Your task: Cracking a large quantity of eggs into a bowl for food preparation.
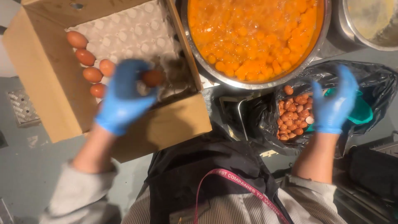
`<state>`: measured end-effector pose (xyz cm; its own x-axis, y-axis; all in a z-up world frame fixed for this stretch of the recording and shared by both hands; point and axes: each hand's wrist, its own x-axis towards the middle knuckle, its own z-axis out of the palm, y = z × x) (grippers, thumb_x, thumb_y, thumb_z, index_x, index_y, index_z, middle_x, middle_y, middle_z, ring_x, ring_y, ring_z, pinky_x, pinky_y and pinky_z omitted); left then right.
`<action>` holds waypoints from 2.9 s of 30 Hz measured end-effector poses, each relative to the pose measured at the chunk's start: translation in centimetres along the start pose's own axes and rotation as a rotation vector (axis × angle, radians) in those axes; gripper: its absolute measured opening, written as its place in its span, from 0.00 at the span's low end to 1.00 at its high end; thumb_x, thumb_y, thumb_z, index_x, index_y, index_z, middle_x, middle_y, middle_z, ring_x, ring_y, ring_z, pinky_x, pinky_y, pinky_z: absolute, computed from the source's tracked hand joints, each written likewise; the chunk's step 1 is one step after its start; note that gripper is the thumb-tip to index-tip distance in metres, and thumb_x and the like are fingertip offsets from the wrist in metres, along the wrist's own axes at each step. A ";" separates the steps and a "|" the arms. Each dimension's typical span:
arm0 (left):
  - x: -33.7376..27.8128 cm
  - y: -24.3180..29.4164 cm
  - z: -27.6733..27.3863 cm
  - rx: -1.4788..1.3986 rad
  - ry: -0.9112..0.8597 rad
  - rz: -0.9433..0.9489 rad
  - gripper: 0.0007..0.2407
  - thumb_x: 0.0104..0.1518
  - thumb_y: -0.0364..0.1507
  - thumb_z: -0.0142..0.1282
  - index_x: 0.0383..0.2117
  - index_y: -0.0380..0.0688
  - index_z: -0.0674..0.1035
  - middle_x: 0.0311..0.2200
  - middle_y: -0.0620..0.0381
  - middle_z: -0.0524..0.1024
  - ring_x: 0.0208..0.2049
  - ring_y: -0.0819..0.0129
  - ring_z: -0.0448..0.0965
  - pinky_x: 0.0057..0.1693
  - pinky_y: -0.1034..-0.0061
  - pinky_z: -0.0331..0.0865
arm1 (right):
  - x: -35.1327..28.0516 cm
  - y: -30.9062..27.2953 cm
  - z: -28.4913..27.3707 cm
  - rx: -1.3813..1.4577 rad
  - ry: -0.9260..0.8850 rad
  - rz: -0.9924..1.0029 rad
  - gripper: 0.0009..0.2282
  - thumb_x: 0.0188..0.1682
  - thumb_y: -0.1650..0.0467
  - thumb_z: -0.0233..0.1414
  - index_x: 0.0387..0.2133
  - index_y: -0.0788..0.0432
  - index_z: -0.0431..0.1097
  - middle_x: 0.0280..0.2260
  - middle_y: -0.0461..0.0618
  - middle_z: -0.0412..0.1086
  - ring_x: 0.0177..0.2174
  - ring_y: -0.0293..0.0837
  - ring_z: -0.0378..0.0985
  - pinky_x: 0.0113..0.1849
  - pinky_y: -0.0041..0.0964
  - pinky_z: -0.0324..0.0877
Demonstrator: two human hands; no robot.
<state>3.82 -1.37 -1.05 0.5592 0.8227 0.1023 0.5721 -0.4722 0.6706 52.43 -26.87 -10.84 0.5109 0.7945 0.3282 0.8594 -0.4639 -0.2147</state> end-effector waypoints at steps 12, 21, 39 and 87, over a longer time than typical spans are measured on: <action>5.8 -0.2 6.4 -0.353 -0.054 0.143 0.26 0.56 0.38 0.62 0.58 0.39 0.70 0.51 0.43 0.75 0.52 0.50 0.77 0.57 0.60 0.71 | 4.3 -18.6 4.6 0.587 -0.017 -0.330 0.19 0.52 0.70 0.63 0.56 0.59 0.72 0.49 0.59 0.76 0.48 0.56 0.80 0.51 0.45 0.74; 10.6 -26.2 0.3 0.855 0.054 -0.325 0.14 0.64 0.33 0.56 0.47 0.33 0.78 0.49 0.34 0.74 0.49 0.45 0.78 0.50 0.59 0.74 | 4.4 -7.5 10.3 0.285 -0.168 -0.086 0.15 0.48 0.68 0.63 0.47 0.60 0.73 0.40 0.59 0.77 0.39 0.57 0.81 0.43 0.47 0.75; 5.9 -13.5 -5.1 0.144 0.152 -0.142 0.12 0.61 0.26 0.59 0.48 0.37 0.74 0.43 0.51 0.77 0.41 0.62 0.79 0.48 0.73 0.73 | 6.0 5.1 1.0 0.314 0.219 -0.028 0.12 0.50 0.75 0.57 0.47 0.64 0.74 0.45 0.56 0.80 0.44 0.49 0.83 0.52 0.41 0.77; 0.9 -8.3 -3.0 0.510 0.024 -0.028 0.13 0.54 0.30 0.66 0.44 0.41 0.81 0.44 0.44 0.77 0.43 0.48 0.78 0.49 0.59 0.73 | 3.4 4.7 -0.4 0.305 0.252 0.039 0.15 0.50 0.76 0.58 0.51 0.63 0.74 0.46 0.58 0.78 0.45 0.51 0.81 0.52 0.42 0.76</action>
<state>-2.22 4.23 -4.30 0.5287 0.8416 0.1106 0.8102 -0.5392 0.2300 58.18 -26.52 -10.37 0.5639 0.6398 0.5222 0.8139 -0.3235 -0.4825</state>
